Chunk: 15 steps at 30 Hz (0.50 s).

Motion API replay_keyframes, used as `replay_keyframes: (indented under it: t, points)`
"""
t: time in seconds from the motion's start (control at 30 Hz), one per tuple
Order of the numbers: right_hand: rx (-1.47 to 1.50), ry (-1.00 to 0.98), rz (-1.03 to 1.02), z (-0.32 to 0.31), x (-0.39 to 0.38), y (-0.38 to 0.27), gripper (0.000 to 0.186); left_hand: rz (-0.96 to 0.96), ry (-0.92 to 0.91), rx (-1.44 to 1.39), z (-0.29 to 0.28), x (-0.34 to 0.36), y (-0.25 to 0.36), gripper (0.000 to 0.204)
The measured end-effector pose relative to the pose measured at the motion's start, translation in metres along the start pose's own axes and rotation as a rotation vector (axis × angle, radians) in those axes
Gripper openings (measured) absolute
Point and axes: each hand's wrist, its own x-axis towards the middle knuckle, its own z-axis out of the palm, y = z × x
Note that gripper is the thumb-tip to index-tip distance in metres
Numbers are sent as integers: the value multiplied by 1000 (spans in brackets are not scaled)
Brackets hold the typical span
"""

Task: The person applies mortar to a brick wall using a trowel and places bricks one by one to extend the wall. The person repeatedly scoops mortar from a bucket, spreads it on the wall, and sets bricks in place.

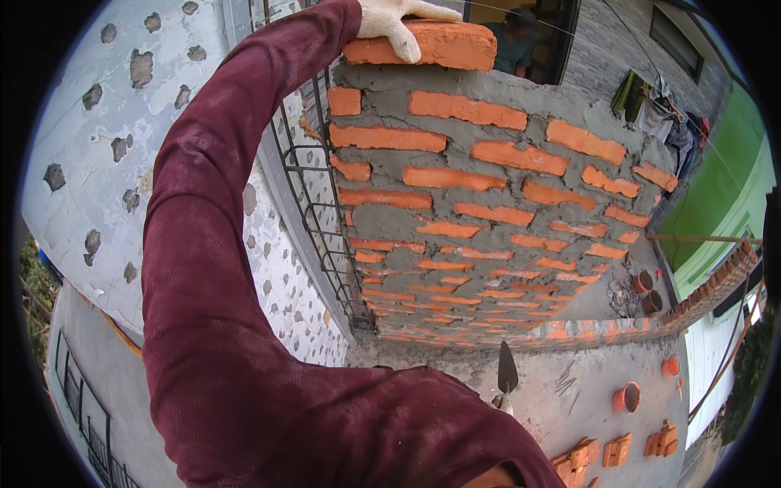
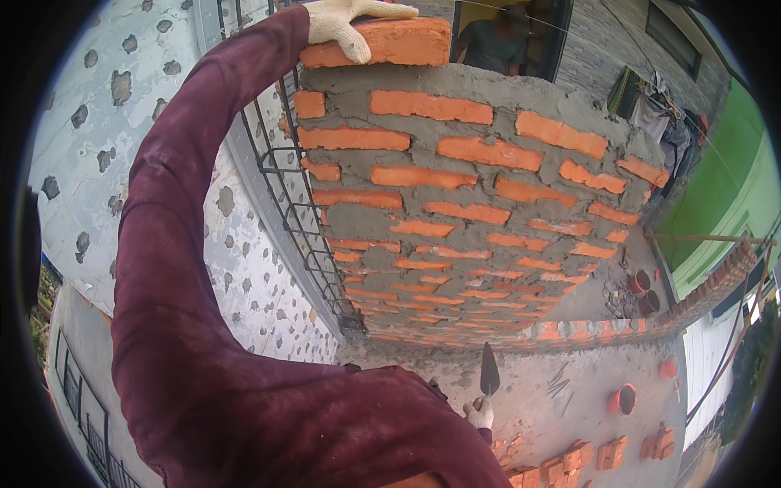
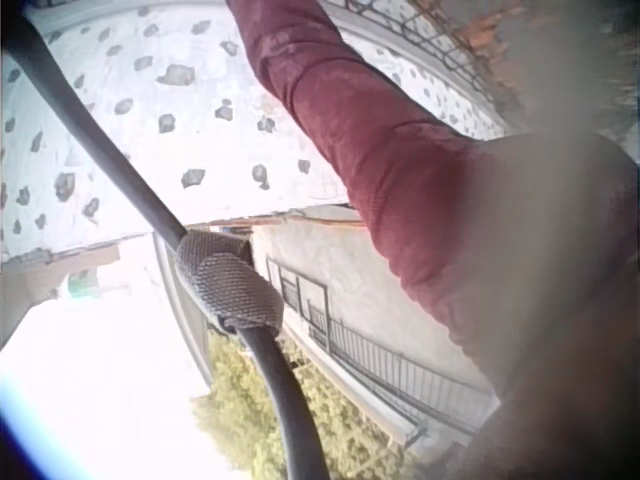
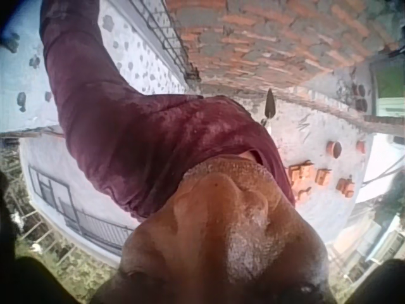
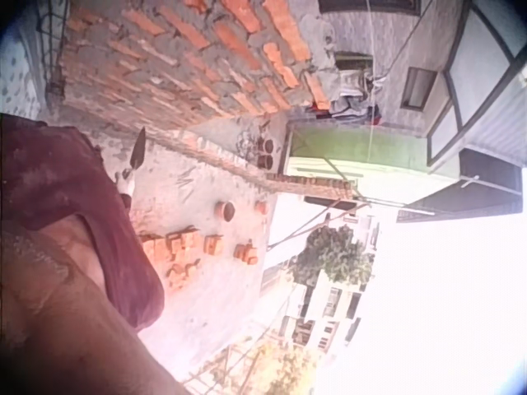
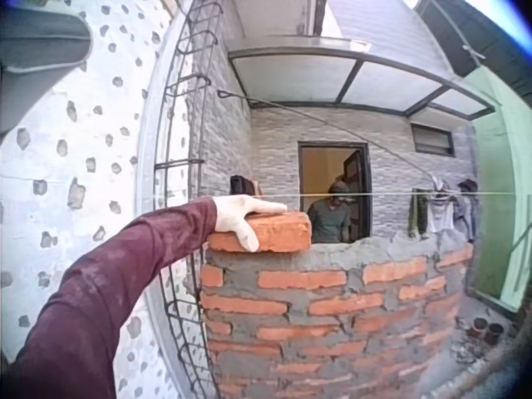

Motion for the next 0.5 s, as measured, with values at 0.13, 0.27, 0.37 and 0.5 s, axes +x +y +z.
replay_keyframes:
  t: [0.13,0.27,0.37,0.5]
  points:
    - [-135,31,-36,5,25,29,23,-59,16,21,-4,-1,-14,117]
    - [0,-9,19,-15,23,-18,24,-77,17,-11,-10,-1,-25,115]
    - [-89,-33,76,-28,21,-62,24,-67,-8,-12,-9,2,-29,114]
    - [-187,-116,73,-32,33,-75,24,-57,16,2,6,4,-45,118]
